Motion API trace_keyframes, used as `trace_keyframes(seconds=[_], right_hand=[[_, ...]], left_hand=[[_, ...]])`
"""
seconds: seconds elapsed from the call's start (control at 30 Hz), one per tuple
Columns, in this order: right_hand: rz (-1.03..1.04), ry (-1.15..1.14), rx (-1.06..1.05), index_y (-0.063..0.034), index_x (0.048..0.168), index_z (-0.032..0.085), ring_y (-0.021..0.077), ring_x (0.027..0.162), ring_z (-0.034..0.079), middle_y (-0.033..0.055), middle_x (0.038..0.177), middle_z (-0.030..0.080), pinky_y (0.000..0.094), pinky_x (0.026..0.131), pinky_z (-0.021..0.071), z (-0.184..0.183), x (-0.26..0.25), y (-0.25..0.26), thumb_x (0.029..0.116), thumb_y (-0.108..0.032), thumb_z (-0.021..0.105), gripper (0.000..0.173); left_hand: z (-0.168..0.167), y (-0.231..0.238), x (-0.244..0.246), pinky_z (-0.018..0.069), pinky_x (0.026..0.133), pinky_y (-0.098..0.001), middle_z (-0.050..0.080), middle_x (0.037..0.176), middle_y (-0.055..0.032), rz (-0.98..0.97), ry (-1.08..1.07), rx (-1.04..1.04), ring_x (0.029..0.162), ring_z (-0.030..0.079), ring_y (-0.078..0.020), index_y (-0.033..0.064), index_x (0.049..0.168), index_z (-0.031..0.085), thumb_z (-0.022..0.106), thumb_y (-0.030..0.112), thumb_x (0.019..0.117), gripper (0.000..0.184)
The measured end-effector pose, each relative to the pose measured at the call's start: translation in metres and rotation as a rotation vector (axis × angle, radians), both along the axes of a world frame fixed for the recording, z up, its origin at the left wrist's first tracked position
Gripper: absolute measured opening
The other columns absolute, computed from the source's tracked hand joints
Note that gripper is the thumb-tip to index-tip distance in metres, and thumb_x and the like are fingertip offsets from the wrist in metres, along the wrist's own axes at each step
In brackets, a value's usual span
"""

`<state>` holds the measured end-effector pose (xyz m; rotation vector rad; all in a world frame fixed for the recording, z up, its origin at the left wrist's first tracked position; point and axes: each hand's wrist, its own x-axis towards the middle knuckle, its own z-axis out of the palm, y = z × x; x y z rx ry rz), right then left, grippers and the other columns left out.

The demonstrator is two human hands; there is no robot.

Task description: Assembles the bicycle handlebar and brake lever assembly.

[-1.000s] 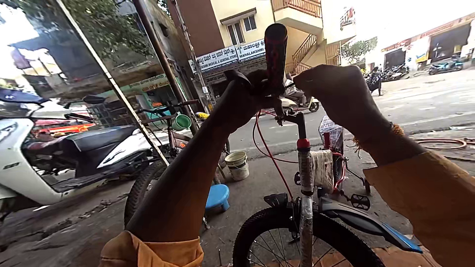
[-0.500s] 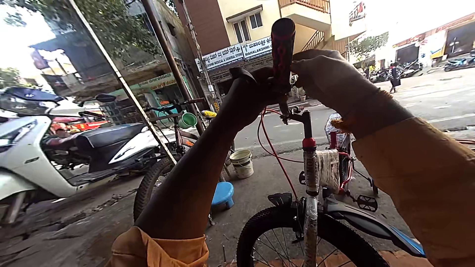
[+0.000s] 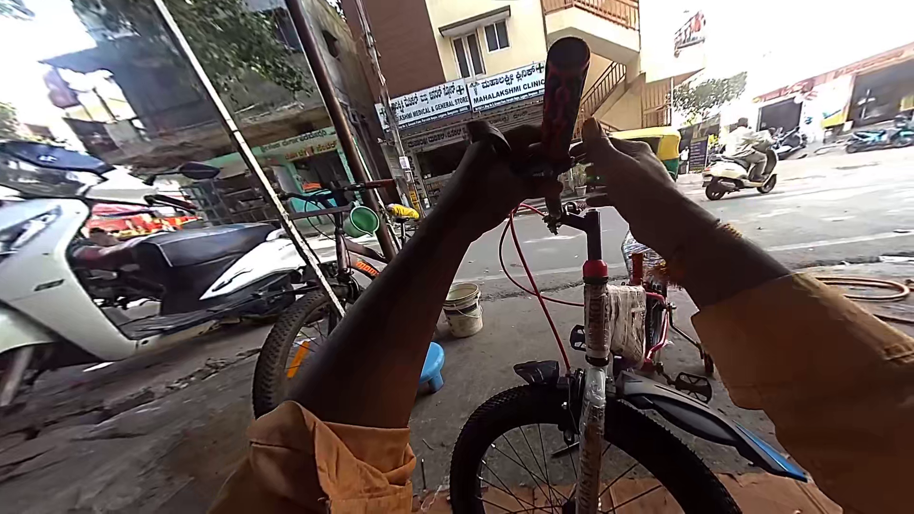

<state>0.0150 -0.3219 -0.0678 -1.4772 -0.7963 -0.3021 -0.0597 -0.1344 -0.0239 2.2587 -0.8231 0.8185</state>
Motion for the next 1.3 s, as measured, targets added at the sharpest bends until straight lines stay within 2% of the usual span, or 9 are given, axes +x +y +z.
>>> trace_keyframes(seconds=[0.07, 0.13, 0.23, 0.33, 0.47, 0.67, 0.8, 1.07, 1.3], right_hand=[[-0.022, -0.188, 0.028, -0.0161, 0.104, 0.071, 0.0119, 0.105, 0.065, 0.001, 0.108, 0.067, 0.0413, 0.09, 0.0553, -0.006, 0.007, 0.0, 0.1083, -0.052, 0.04, 0.048], [-0.062, -0.334, 0.011, -0.0153, 0.101, 0.07, 0.0089, 0.093, 0.066, -0.0012, 0.097, 0.068, 0.0368, 0.084, 0.0566, -0.009, 0.016, -0.001, 0.1084, -0.045, 0.045, 0.04], [-0.228, -0.468, -0.074, -0.0159, 0.09, 0.07, 0.0069, 0.076, 0.06, -0.0052, 0.079, 0.063, 0.0365, 0.072, 0.0485, -0.007, 0.022, -0.003, 0.1063, -0.044, 0.048, 0.039], [-0.23, -0.358, -0.07, -0.0139, 0.085, 0.073, 0.0073, 0.064, 0.068, -0.0046, 0.072, 0.071, 0.0345, 0.064, 0.0584, -0.01, 0.011, -0.004, 0.1068, -0.046, 0.048, 0.046], [-0.163, -0.111, -0.067, -0.0106, 0.092, 0.072, 0.009, 0.047, 0.057, -0.0013, 0.063, 0.062, 0.0278, 0.047, 0.0522, 0.001, -0.015, -0.009, 0.1063, -0.043, 0.053, 0.04], [-0.148, -0.186, -0.114, -0.01, 0.116, 0.068, 0.0121, 0.059, 0.069, 0.0048, 0.081, 0.072, 0.0282, 0.052, 0.059, -0.002, -0.028, -0.023, 0.1028, -0.02, 0.062, 0.017], [-0.002, -0.2, -0.208, -0.0105, 0.132, 0.063, 0.0143, 0.08, 0.075, 0.0049, 0.097, 0.075, 0.0298, 0.068, 0.0639, -0.009, -0.026, -0.036, 0.1003, -0.01, 0.064, 0.032], [-0.045, -0.317, -0.244, -0.0097, 0.112, 0.07, 0.0115, 0.078, 0.073, 0.0014, 0.092, 0.075, 0.0303, 0.07, 0.0627, -0.008, 0.0, -0.033, 0.0922, -0.009, 0.071, 0.02], [-0.038, -0.203, -0.277, -0.0165, 0.127, 0.07, 0.013, 0.076, 0.073, 0.0031, 0.093, 0.075, 0.028, 0.066, 0.0616, -0.007, -0.004, -0.029, 0.097, -0.008, 0.067, 0.032]], left_hand=[[0.0, -0.002, -0.002, 0.0595, 0.092, -0.0297, 0.073, 0.112, -0.0047, 0.003, -0.014, 0.016, 0.103, 0.07, -0.0115, 0.0055, 0.125, 0.067, 0.082, 0.006, 0.0848, 0.043], [-0.001, -0.003, -0.001, 0.0594, 0.092, -0.0295, 0.073, 0.113, -0.0049, -0.012, -0.006, -0.009, 0.103, 0.07, -0.0118, 0.0047, 0.127, 0.067, 0.081, 0.005, 0.0846, 0.045], [-0.001, -0.003, 0.0, 0.06, 0.094, -0.0308, 0.074, 0.114, -0.0053, -0.006, 0.015, -0.041, 0.104, 0.072, -0.013, 0.0042, 0.128, 0.066, 0.081, 0.006, 0.0859, 0.045], [-0.001, -0.004, -0.002, 0.0599, 0.095, -0.0305, 0.073, 0.117, -0.0057, -0.002, 0.039, -0.063, 0.105, 0.071, -0.0132, 0.0037, 0.13, 0.064, 0.08, 0.005, 0.0872, 0.045], [0.0, -0.004, -0.001, 0.0599, 0.095, -0.0311, 0.073, 0.116, -0.0059, 0.005, 0.042, -0.074, 0.105, 0.071, -0.0133, 0.0039, 0.131, 0.064, 0.08, 0.005, 0.0864, 0.047], [-0.002, -0.006, -0.003, 0.0598, 0.093, -0.0297, 0.074, 0.115, -0.005, 0.018, 0.036, -0.083, 0.103, 0.071, -0.0117, 0.0053, 0.131, 0.065, 0.081, 0.004, 0.0853, 0.048], [-0.001, -0.004, -0.003, 0.0591, 0.095, -0.029, 0.073, 0.117, -0.0063, -0.02, 0.039, -0.072, 0.105, 0.071, -0.0118, 0.0026, 0.131, 0.064, 0.08, 0.002, 0.0856, 0.049], [-0.002, -0.008, -0.002, 0.0609, 0.092, -0.0285, 0.074, 0.115, -0.0052, -0.021, 0.03, -0.104, 0.103, 0.072, -0.0112, 0.0036, 0.129, 0.066, 0.081, 0.003, 0.0854, 0.047], [0.0, -0.003, -0.002, 0.0601, 0.092, -0.0277, 0.074, 0.112, -0.003, 0.043, -0.006, -0.053, 0.101, 0.071, -0.0089, 0.0068, 0.128, 0.067, 0.082, 0.009, 0.0857, 0.045]])
